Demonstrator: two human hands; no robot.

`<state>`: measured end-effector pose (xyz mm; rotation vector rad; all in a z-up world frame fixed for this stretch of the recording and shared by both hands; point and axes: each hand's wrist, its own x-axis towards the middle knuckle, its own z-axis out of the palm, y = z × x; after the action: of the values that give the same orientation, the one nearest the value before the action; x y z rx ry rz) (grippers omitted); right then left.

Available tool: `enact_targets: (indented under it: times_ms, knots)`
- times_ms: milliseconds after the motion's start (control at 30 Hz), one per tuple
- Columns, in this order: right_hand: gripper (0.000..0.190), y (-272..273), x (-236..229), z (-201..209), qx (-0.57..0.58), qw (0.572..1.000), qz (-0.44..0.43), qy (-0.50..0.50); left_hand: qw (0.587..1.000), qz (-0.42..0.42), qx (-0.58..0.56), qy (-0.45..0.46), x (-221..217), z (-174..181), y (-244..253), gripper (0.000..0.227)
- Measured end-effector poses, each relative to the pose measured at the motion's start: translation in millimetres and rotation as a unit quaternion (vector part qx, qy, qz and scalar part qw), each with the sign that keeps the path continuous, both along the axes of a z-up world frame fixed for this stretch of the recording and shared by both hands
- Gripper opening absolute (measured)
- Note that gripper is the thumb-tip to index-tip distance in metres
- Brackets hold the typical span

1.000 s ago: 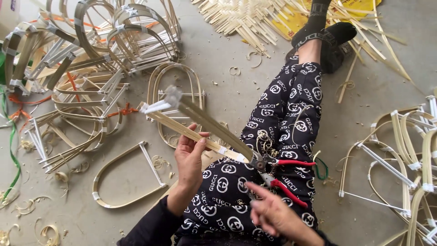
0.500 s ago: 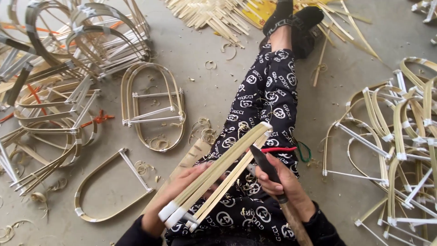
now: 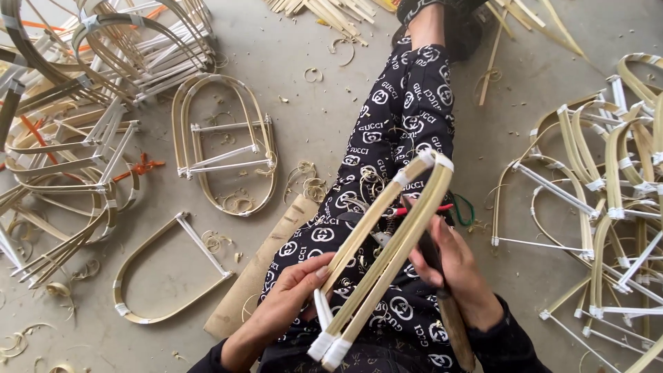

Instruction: Assembling and securing curved bamboo strips to form structural frames using ties or fasteners.

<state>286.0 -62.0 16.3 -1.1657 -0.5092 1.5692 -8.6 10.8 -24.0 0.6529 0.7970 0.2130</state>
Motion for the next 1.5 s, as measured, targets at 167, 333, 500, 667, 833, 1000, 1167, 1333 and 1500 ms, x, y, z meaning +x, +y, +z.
enact_targets:
  times_ms: [167,333,500,667,833,1000,1167,1333,1500]
  knots:
    - [0.051,-50,-23,-39,0.049,0.997,0.055,-0.031,1.0,0.024,0.018,0.002,24,31,12,0.05]
    - [0.058,-24,-59,17,-0.029,0.985,0.166,-0.029,0.997,0.064,0.031,-0.016,30,11,0,0.046]
    - [0.063,-26,-81,5,-0.058,0.985,0.143,0.079,0.987,0.129,0.087,-0.045,40,6,-12,0.037]
    - [0.069,-44,-95,-33,-0.026,0.991,0.082,0.098,0.973,0.184,0.126,-0.059,49,9,-18,0.029]
    - [0.071,-41,-104,-14,-0.04,0.984,0.089,0.149,0.976,0.126,0.174,-0.028,34,8,-19,0.027]
    - [0.066,-55,-84,-34,-0.039,0.99,0.05,0.128,0.986,0.107,0.123,-0.023,-10,-2,-26,0.026]
    - [0.064,-43,-76,-9,-0.089,0.993,-0.074,0.027,0.985,0.129,0.11,0.026,-5,-1,-26,0.027]
    - [0.076,-47,-106,-8,-0.036,0.984,0.12,0.124,0.957,0.132,0.258,-0.009,37,26,-24,0.025]
    - [0.067,-60,-95,-20,-0.018,0.989,0.11,0.099,0.968,0.127,0.213,-0.044,25,30,-29,0.023]
